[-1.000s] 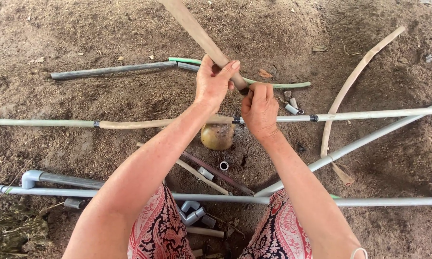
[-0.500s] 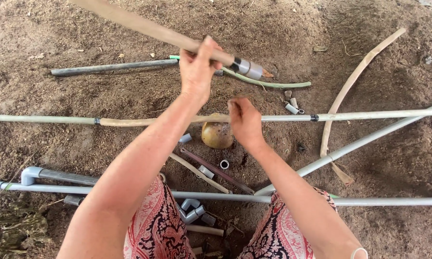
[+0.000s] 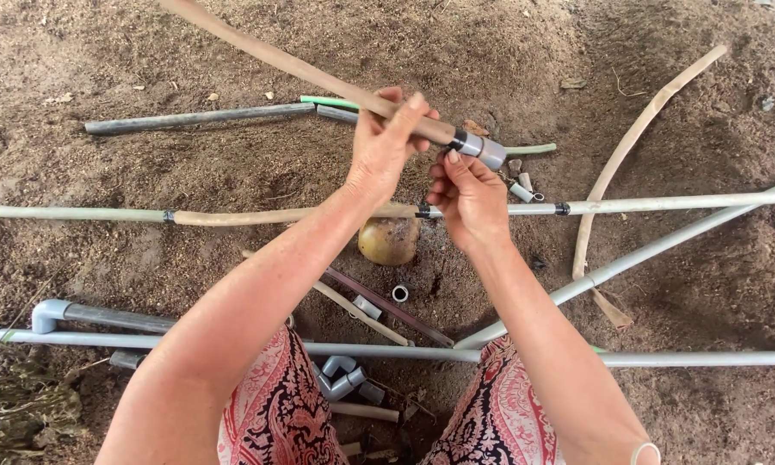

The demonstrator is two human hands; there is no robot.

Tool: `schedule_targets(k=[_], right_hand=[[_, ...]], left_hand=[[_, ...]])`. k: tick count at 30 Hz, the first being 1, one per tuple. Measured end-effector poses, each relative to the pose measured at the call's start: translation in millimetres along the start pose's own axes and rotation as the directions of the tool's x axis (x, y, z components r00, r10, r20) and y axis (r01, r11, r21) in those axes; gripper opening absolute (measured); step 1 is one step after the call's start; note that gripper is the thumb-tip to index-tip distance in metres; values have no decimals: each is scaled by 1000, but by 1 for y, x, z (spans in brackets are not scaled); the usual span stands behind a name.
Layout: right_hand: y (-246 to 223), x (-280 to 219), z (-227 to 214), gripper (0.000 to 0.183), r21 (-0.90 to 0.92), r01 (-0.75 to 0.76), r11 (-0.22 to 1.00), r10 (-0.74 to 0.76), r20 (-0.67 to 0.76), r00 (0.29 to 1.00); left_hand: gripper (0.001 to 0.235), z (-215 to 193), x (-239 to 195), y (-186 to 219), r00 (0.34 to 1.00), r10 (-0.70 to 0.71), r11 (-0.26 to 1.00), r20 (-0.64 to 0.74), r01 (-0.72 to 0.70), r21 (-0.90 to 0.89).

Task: The person assembles a pipe structure on the ground by connecting various PVC pipes and fittings. They pick up pipes and connectors, align them, and push them together to form a larger framework.

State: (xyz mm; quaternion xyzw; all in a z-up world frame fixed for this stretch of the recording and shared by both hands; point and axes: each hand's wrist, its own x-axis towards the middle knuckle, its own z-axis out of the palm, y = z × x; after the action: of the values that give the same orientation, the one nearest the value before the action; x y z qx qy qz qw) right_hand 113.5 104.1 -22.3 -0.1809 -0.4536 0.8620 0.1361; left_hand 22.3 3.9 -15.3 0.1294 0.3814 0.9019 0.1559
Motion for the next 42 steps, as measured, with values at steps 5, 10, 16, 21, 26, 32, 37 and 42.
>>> schedule_targets(k=[5, 10, 16, 21, 26, 32, 37, 42], right_hand=[[1, 4, -8, 4, -31, 64, 997, -65, -57, 996], [-3, 4, -15, 9, -359, 271, 893, -270, 55, 961], [3, 4, -18, 11, -605, 504, 616, -443, 264, 857], [18, 13, -25, 11, -733, 647, 208, -546, 461, 699], [40, 40, -55, 11, -689, 718, -97, -456, 672, 583], [6, 41, -50, 26, -650, 711, -270, -491, 728, 479], [-8, 43, -48, 9, -611, 661, -435, -587, 749, 307], [-31, 31, -54, 10, -859, 427, 283, -519, 237, 821]], left_hand=[[38, -5, 1, -12, 987, -61, 998, 148, 56, 36], [22, -10, 8, -26, 989, 16, 1000, 145, -20, 23], [38, 1, 2, -19, 999, 42, 981, -34, -35, 193], [41, 19, -3, 10, 969, -79, 979, -235, 120, 164], [68, 39, -7, 51, 833, -246, 928, -495, 350, 128], [34, 23, -6, 58, 900, -380, 822, -212, 434, 368], [39, 5, 10, 48, 978, -179, 607, -111, 199, 770], [30, -22, 20, 44, 997, 72, 596, 22, -61, 800]])
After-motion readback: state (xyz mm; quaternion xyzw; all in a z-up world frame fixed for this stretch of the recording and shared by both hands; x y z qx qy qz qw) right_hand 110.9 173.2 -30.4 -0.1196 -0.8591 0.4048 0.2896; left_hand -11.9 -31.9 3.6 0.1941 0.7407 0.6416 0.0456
